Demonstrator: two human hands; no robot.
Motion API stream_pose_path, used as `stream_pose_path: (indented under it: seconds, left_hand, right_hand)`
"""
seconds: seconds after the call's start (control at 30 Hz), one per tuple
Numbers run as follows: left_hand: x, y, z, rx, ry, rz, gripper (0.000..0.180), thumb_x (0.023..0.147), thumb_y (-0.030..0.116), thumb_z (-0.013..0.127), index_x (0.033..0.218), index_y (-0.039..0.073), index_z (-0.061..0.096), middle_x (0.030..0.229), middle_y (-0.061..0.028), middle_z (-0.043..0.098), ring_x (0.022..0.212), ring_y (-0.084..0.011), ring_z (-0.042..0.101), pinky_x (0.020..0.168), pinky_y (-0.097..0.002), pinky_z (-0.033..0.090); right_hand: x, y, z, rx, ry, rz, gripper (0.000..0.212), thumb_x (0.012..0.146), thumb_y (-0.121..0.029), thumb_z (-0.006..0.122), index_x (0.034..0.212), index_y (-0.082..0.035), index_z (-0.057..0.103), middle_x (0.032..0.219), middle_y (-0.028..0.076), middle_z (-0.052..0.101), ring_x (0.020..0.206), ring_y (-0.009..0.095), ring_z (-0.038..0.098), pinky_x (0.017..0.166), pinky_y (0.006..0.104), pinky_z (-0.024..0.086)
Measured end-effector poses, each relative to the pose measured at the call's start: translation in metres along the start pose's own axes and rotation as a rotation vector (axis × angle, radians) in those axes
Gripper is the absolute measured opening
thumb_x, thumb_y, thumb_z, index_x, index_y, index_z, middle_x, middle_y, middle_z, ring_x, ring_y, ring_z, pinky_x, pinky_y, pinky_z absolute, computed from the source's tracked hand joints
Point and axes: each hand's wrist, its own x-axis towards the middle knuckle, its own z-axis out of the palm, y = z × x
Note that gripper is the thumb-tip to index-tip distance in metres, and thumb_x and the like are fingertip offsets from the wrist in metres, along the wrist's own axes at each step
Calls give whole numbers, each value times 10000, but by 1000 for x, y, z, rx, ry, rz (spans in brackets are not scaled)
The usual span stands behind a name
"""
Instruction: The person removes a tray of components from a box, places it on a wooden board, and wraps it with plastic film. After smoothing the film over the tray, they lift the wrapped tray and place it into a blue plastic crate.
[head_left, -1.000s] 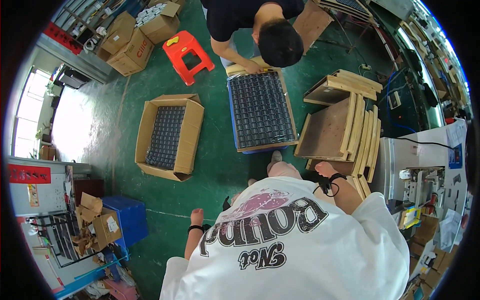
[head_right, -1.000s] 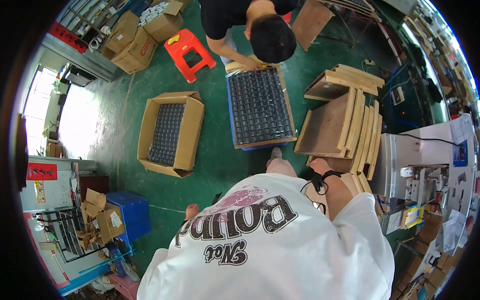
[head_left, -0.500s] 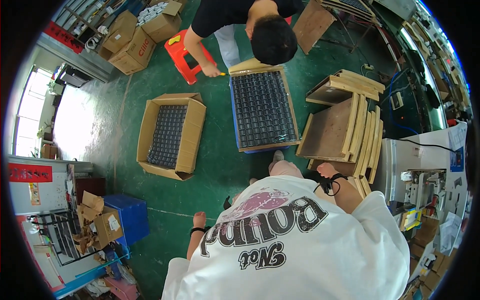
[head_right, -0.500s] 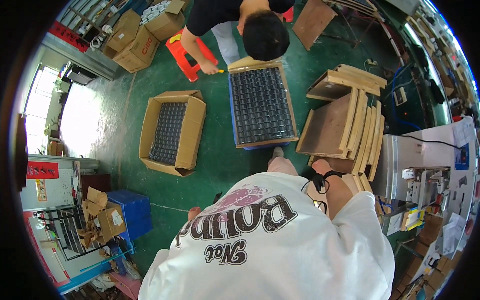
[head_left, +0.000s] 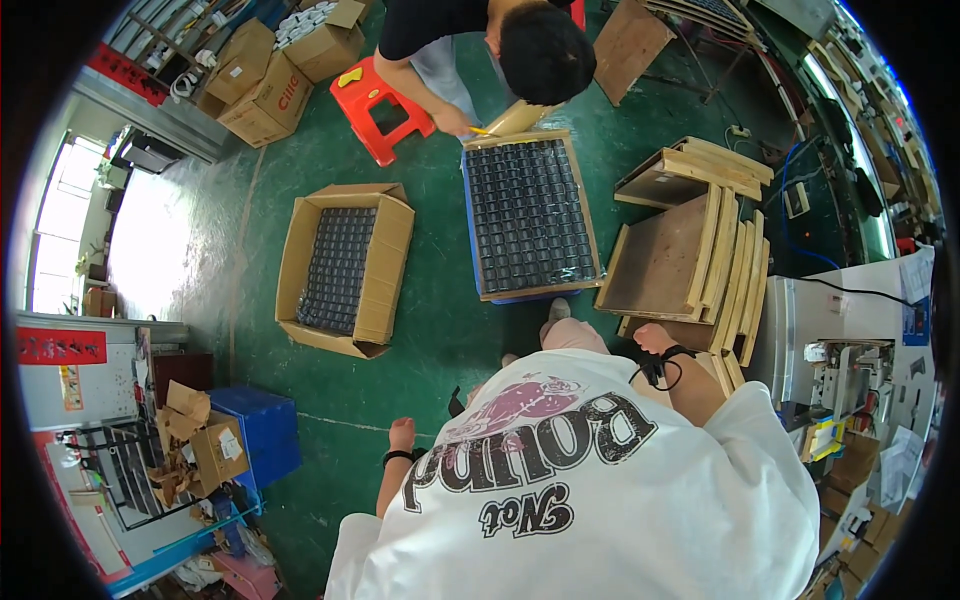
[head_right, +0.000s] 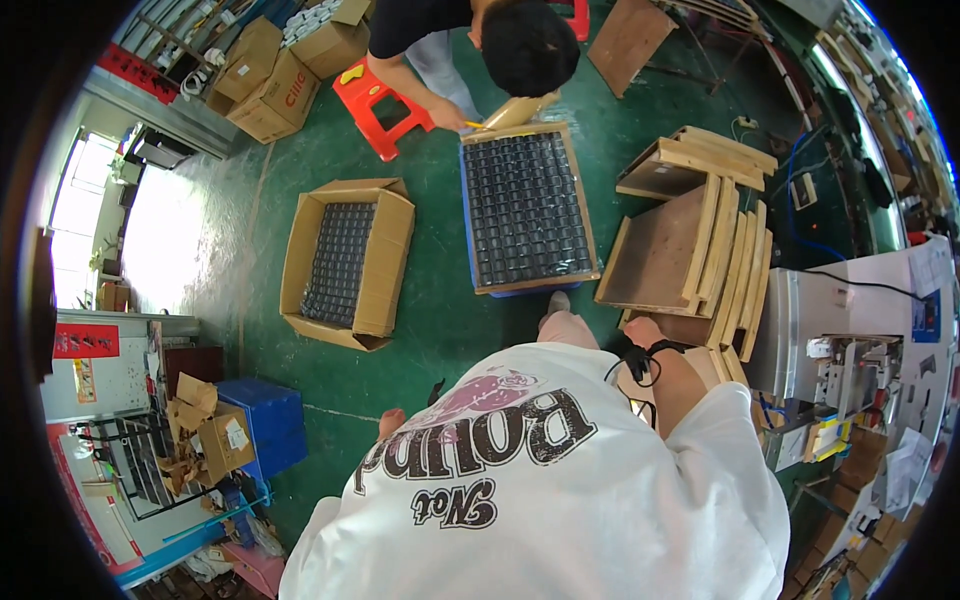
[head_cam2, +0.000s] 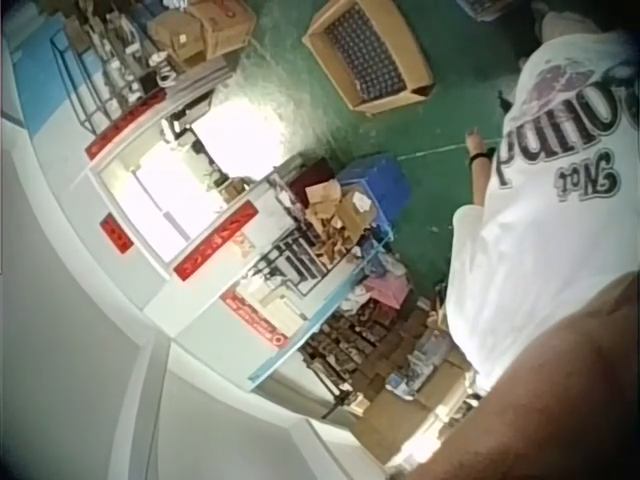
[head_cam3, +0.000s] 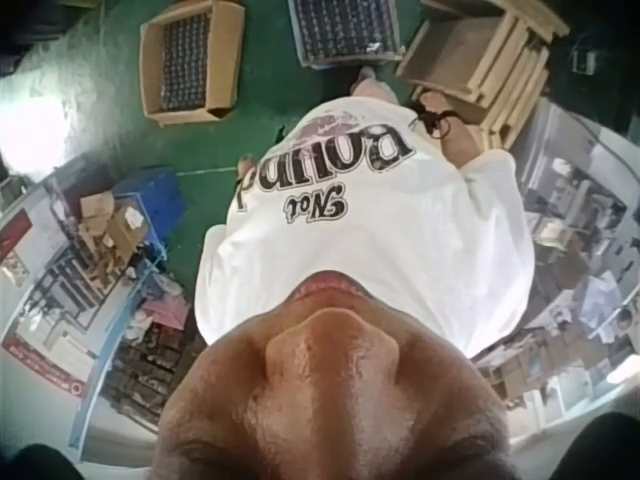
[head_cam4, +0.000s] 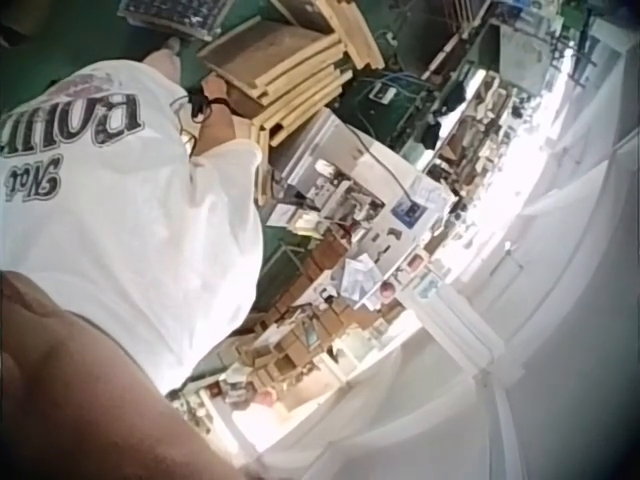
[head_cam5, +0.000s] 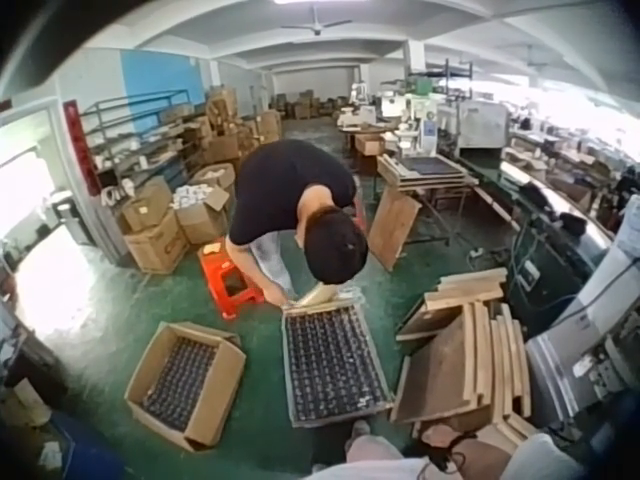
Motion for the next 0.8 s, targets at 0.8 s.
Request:
stream_pose_path:
  seconds: [0.8]
  left_hand:
    - [-3, -3, 5, -223, -2, -92, 262, 713, 220, 531, 890, 27, 529, 675, -75, 559, 526, -155, 522, 454, -282, 413]
  right_hand:
    - [-2, -8, 8, 296, 14, 38, 174, 672, -127, 421, 507, -86, 454, 424, 19, 398, 336, 125, 380, 310, 269, 275]
